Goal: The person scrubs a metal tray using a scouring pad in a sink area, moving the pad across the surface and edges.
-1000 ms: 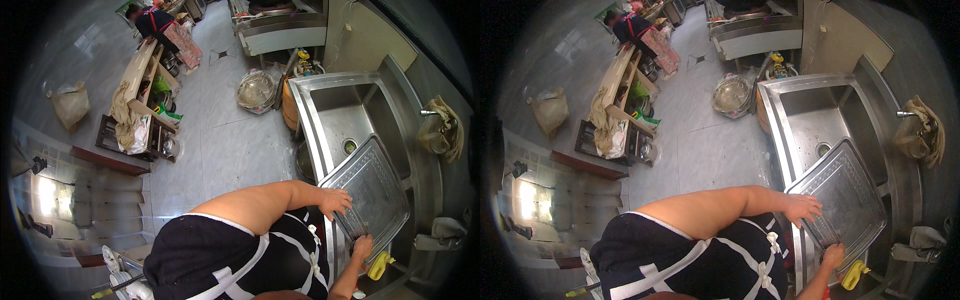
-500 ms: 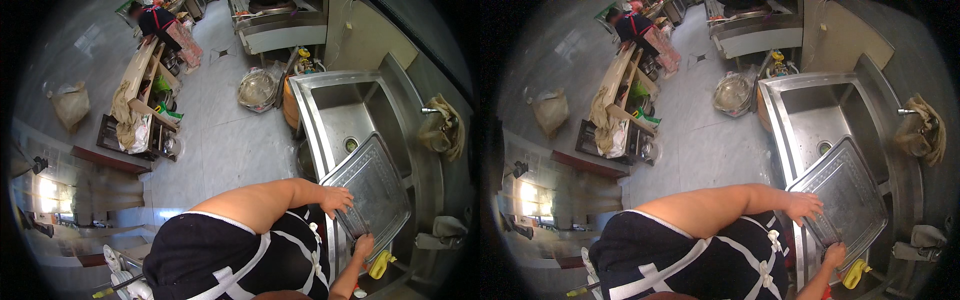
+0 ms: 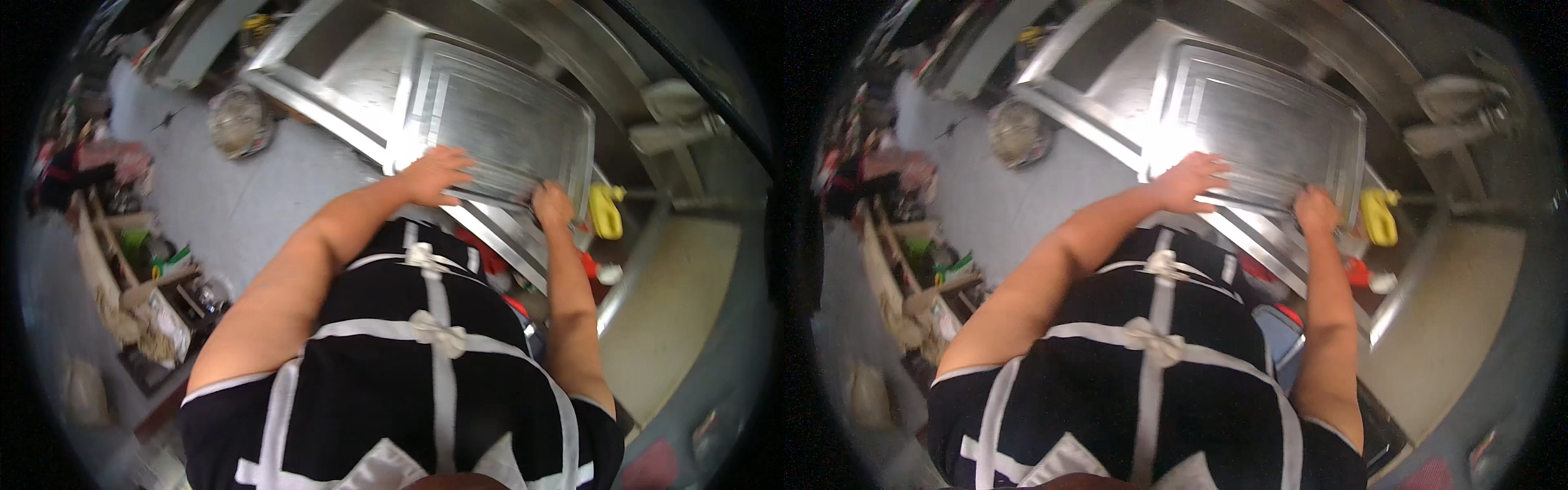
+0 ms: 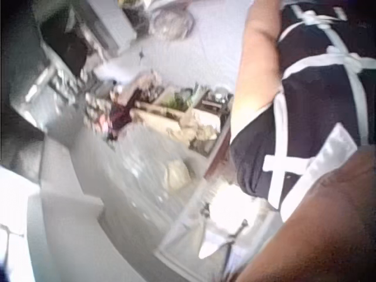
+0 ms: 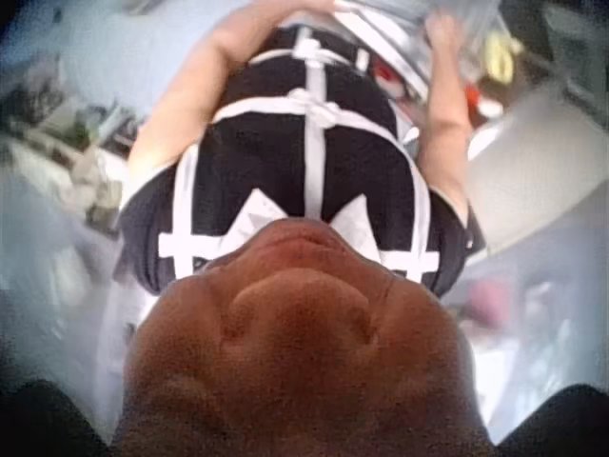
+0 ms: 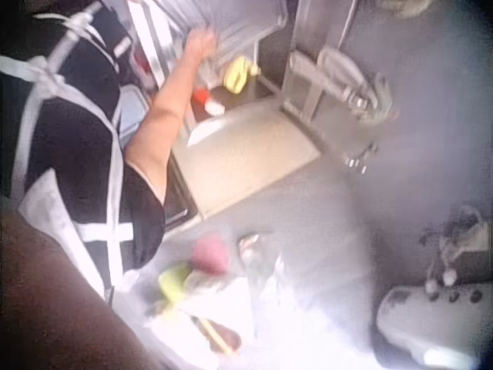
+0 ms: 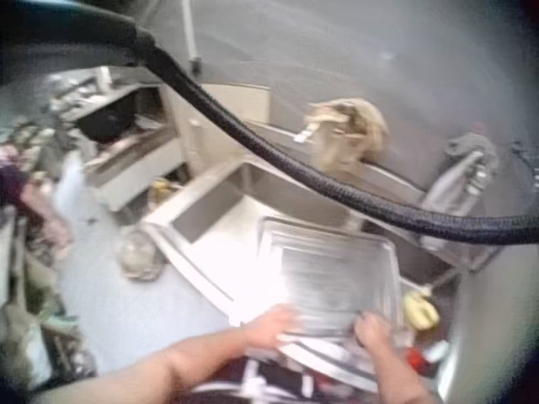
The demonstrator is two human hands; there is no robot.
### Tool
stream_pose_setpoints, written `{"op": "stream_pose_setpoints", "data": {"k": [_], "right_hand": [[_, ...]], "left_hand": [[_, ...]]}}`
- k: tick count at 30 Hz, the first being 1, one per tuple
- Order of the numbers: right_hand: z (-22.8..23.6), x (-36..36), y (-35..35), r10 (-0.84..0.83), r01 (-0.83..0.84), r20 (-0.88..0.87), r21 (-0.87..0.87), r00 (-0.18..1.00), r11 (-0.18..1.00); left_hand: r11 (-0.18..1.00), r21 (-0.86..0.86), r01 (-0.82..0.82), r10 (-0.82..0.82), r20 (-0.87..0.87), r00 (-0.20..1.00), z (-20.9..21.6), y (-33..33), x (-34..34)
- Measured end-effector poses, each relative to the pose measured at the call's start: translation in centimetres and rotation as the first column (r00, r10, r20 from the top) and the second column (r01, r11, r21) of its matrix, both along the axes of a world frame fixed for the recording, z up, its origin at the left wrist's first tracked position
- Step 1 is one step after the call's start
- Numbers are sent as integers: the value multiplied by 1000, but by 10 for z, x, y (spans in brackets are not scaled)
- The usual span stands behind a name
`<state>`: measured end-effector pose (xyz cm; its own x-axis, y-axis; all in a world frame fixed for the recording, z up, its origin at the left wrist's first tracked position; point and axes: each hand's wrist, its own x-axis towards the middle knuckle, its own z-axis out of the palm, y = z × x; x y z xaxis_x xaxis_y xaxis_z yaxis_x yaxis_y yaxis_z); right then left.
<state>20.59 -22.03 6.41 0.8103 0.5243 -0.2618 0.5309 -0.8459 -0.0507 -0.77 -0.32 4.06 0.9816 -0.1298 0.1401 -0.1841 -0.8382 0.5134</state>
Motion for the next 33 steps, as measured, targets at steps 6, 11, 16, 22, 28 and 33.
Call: {"op": "stream_pose_setpoints", "data": {"k": [6,11,16,22,28,33], "right_hand": [[4,-67,55,243,-239,-5,164,970,957],[2,-54,47,179,-166,-59,179,982,970],[4,-22,37,-8,8,-64,-3,998,1000],[15,-86,86,280,-267,-105,125,954,956],[9,-86,75,237,-213,-88,222,968,952],[4,-102,72,352,-360,79,254,933,898]], "left_hand": [[998,57,-28,30,-48,998,16,-4,2],[997,75,-34,39,-68,997,15,-7,-4],[991,124,-53,69,-134,989,21,-9,0],[985,-114,-133,135,14,991,7,-3,-1],[516,-2,-857,828,256,498,27,21,-18],[373,-4,-928,901,-237,363,4,32,-25]]}}
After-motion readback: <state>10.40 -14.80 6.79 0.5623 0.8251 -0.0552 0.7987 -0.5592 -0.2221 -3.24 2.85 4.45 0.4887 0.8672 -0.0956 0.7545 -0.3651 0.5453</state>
